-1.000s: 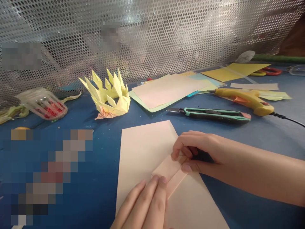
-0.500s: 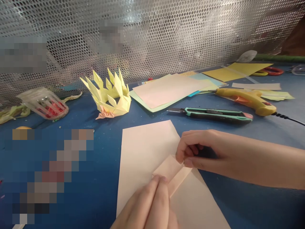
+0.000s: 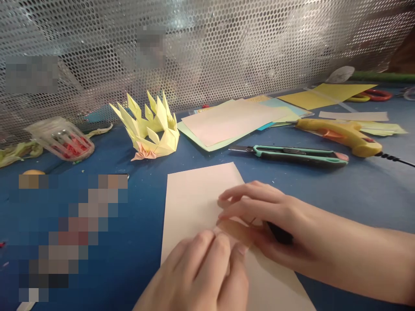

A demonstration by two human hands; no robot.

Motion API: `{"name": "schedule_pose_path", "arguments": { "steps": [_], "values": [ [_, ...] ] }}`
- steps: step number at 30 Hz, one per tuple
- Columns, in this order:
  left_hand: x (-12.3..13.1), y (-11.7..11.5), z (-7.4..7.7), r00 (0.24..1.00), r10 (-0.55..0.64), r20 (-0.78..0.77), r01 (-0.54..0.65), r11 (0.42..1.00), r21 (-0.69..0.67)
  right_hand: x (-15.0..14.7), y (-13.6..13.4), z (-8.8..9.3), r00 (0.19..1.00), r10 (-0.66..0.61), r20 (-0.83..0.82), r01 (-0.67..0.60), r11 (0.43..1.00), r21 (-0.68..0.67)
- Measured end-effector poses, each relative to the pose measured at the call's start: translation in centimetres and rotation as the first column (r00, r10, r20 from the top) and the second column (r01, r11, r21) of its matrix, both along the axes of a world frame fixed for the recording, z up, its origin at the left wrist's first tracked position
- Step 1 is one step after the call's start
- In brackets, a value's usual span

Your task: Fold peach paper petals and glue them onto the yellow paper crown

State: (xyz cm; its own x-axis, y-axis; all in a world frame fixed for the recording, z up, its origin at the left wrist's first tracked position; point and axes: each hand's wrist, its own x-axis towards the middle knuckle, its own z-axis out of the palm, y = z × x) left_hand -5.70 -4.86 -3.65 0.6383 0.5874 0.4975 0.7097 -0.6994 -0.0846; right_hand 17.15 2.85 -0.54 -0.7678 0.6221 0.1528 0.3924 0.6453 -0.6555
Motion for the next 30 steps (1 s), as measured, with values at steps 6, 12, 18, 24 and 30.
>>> {"name": "schedule_pose_path", "arguments": {
  "steps": [6,12,18,24,30],
  "values": [
    [0.0,0.6,1.9,0.999,0.004,-0.036,-0.001,0.997,0.081,0.0,-0.4,0.8,0.998,0.051,-0.048,-0.059,0.981,-0.185],
    [0.1,0.1,1.5,1.0,0.001,0.001,-0.001,0.999,0.043,0.4,0.8,1.3,0.968,0.182,-0.174,-0.204,0.972,-0.12],
    [0.3,0.4,1.7,0.996,-0.027,0.087,0.047,0.971,-0.233,1.1,2.0,0.7,0.944,0.304,-0.128,-0.276,0.94,0.198],
    [0.3,1.4,0.8,0.956,-0.082,0.283,0.155,0.957,-0.246,1.4,3.1,0.8,0.884,0.466,-0.028,-0.429,0.834,0.348],
    [0.1,1.0,1.0,0.962,-0.052,0.269,0.156,0.91,-0.383,1.2,2.6,0.5,0.88,0.474,0.018,-0.428,0.776,0.464]
  ]
}}
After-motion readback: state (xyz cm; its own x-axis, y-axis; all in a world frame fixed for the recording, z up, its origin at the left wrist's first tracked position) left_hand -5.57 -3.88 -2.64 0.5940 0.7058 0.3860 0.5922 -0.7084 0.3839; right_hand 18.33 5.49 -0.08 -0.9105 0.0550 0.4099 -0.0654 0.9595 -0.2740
